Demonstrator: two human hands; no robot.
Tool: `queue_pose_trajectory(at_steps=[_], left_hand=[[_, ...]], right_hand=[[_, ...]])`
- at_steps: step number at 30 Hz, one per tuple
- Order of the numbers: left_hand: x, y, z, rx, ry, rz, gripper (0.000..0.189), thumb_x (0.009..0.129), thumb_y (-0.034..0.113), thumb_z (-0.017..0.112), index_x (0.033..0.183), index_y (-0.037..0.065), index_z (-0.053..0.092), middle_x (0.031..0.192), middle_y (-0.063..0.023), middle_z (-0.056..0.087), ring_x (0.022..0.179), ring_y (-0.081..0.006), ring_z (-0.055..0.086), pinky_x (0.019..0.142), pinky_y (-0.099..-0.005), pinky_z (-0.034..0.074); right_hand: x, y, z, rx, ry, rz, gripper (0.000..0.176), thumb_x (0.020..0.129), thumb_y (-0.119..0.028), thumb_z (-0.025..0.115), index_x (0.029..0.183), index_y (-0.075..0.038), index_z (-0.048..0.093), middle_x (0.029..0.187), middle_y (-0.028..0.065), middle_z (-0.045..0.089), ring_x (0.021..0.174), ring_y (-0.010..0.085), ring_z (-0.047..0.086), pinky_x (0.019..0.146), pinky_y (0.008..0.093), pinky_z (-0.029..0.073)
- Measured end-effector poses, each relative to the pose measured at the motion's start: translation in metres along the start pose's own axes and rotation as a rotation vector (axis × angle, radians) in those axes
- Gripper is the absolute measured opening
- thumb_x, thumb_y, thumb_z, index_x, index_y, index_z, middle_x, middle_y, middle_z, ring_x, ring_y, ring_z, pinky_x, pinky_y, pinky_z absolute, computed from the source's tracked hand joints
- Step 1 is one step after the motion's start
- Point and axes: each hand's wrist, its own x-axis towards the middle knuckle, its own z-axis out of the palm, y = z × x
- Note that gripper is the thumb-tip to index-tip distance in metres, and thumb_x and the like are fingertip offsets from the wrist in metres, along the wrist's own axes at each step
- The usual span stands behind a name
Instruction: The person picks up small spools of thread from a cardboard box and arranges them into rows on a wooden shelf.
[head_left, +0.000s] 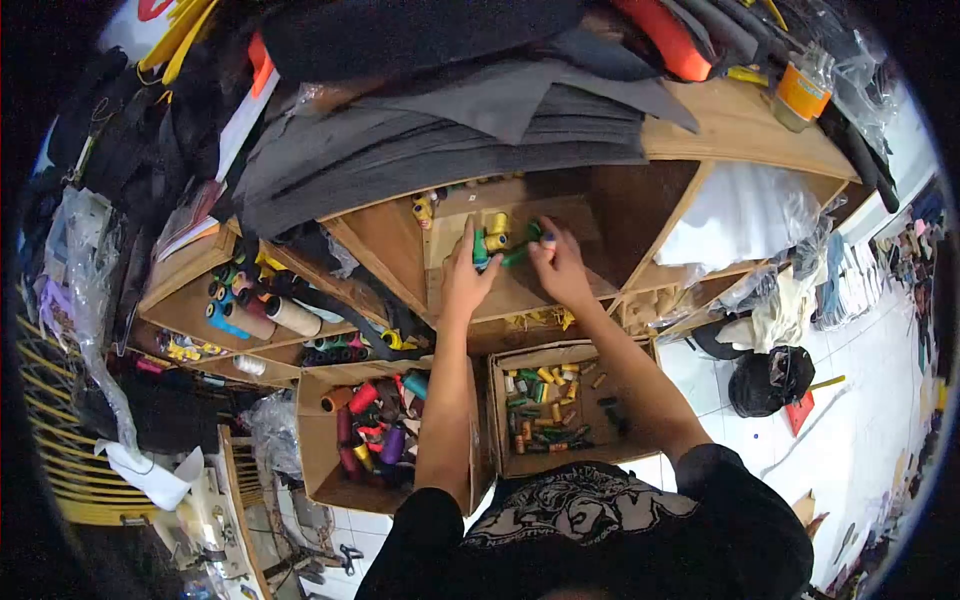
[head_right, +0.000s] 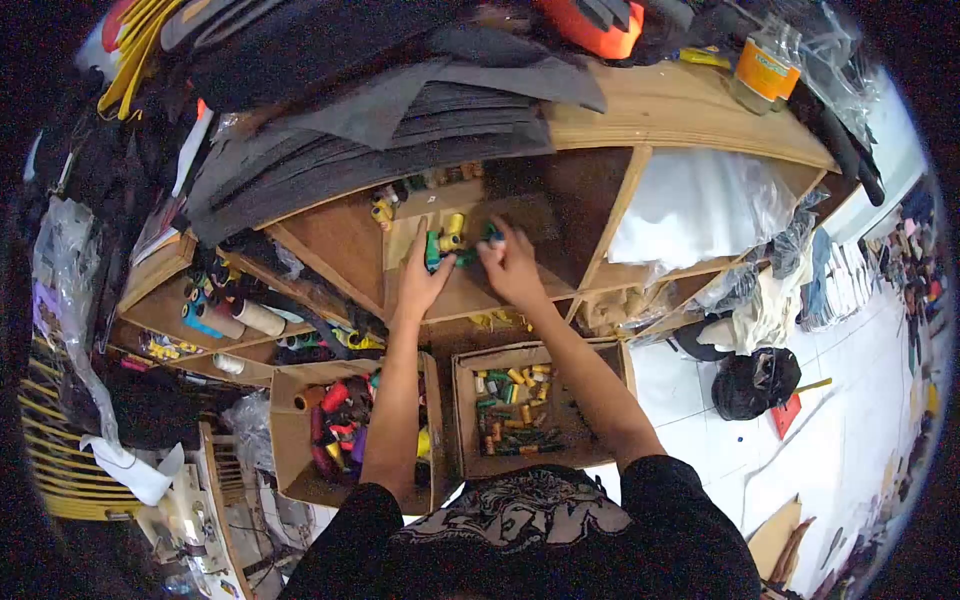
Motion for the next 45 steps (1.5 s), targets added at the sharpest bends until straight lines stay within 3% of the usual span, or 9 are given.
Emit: queue_pose_trajectory(at_steps=[1, 5, 12, 18, 23, 28, 29, 35, 45], left_hand=[[0.000, 0.002, -0.002, 0.038, 0.005, -0.040, 0.080, 0.079, 0.019, 0.072, 0.145, 0.007, 0.029, 0.130, -0.0227, 0.052, 0.115, -0.0398, 0.053, 0.093, -0.0431, 0.045], [-0.003, 0.004, -0.004, 0.107, 0.095, 0.076, 0.070, 0.079, 0.023, 0.072, 0.138, 0.006, 0.039, 0.124, -0.0209, 0.053, 0.114, -0.0399, 0.052, 0.093, -0.0438, 0.044], [-0.001, -0.003, -0.001, 0.053, 0.060, -0.053, 0.063, 0.079, 0.025, 0.072, 0.132, 0.003, 0.045, 0.128, -0.0216, 0.049, 0.119, -0.0400, 0.047, 0.097, -0.0461, 0.041], [-0.001, -0.009, 0.003, 0.151, 0.058, -0.032, 0.062, 0.081, 0.027, 0.070, 0.133, 0.003, 0.045, 0.132, -0.0223, 0.048, 0.122, -0.0395, 0.045, 0.100, -0.0462, 0.041], [0.000, -0.005, 0.002, 0.111, 0.101, 0.028, 0.057, 0.077, 0.021, 0.072, 0.126, 0.002, 0.050, 0.121, -0.0228, 0.053, 0.114, -0.0420, 0.049, 0.095, -0.0466, 0.043], [0.002, -0.006, 0.003, 0.143, 0.159, 0.080, 0.055, 0.078, 0.020, 0.072, 0.125, 0.002, 0.050, 0.120, -0.0221, 0.053, 0.113, -0.0413, 0.049, 0.094, -0.0453, 0.043], [0.002, -0.003, 0.002, 0.095, 0.121, 0.000, 0.055, 0.078, 0.019, 0.071, 0.125, 0.001, 0.050, 0.120, -0.0225, 0.053, 0.113, -0.0413, 0.049, 0.094, -0.0451, 0.043], [-0.001, -0.015, 0.010, 0.113, 0.118, 0.008, 0.055, 0.080, 0.022, 0.069, 0.126, -0.001, 0.048, 0.119, -0.0238, 0.053, 0.114, -0.0406, 0.049, 0.094, -0.0448, 0.043], [0.002, -0.012, 0.007, 0.164, 0.155, 0.021, 0.057, 0.079, 0.025, 0.070, 0.126, -0.001, 0.048, 0.119, -0.0227, 0.053, 0.110, -0.0414, 0.052, 0.089, -0.0472, 0.046]], right_hand=[[0.003, 0.027, 0.013, 0.141, 0.057, 0.059, 0.043, 0.091, -0.039, 0.056, 0.114, -0.002, 0.056, 0.085, 0.0122, 0.057, 0.082, 0.0282, 0.054, 0.079, 0.0400, 0.043], [0.002, 0.023, -0.002, 0.386, 0.135, 0.275, 0.036, 0.094, -0.033, 0.056, 0.074, -0.006, 0.044, 0.071, -0.0002, 0.042, 0.069, 0.0091, 0.036, 0.063, 0.0269, 0.035], [0.003, 0.011, -0.022, 0.370, 0.279, 0.361, 0.035, 0.095, -0.037, 0.056, 0.078, -0.008, 0.046, 0.068, -0.0015, 0.042, 0.067, 0.0109, 0.041, 0.063, 0.0273, 0.037], [0.002, -0.045, -0.061, 1.484, -0.254, 0.533, 0.023, 0.093, -0.033, 0.043, 0.091, -0.011, 0.049, 0.079, 0.0019, 0.049, 0.068, 0.0167, 0.049, 0.060, 0.0333, 0.039], [-0.001, -0.045, -0.063, 1.537, -0.269, 0.584, 0.023, 0.090, -0.028, 0.041, 0.100, -0.008, 0.050, 0.086, 0.0045, 0.053, 0.073, 0.0176, 0.051, 0.066, 0.0355, 0.042], [0.009, -0.016, -0.038, 1.259, -0.055, 0.575, 0.013, 0.089, -0.021, 0.050, 0.092, -0.009, 0.049, 0.086, 0.0063, 0.054, 0.086, 0.0217, 0.054, 0.070, 0.0336, 0.043], [0.005, 0.015, -0.027, 1.380, -0.110, 0.434, 0.020, 0.093, -0.019, 0.048, 0.106, -0.004, 0.051, 0.089, 0.0099, 0.057, 0.091, 0.0262, 0.056, 0.075, 0.0352, 0.043], [-0.046, -0.016, 0.022, -0.506, 0.105, -0.202, 0.041, 0.091, -0.019, 0.052, 0.126, 0.000, 0.042, 0.098, 0.0174, 0.057, 0.082, 0.0331, 0.056, 0.077, 0.0452, 0.044], [-0.017, -0.005, 0.037, -0.576, 0.082, -0.066, 0.042, 0.094, -0.019, 0.049, 0.131, -0.003, 0.039, 0.112, 0.0230, 0.052, 0.102, 0.0390, 0.049, 0.082, 0.0528, 0.038]])
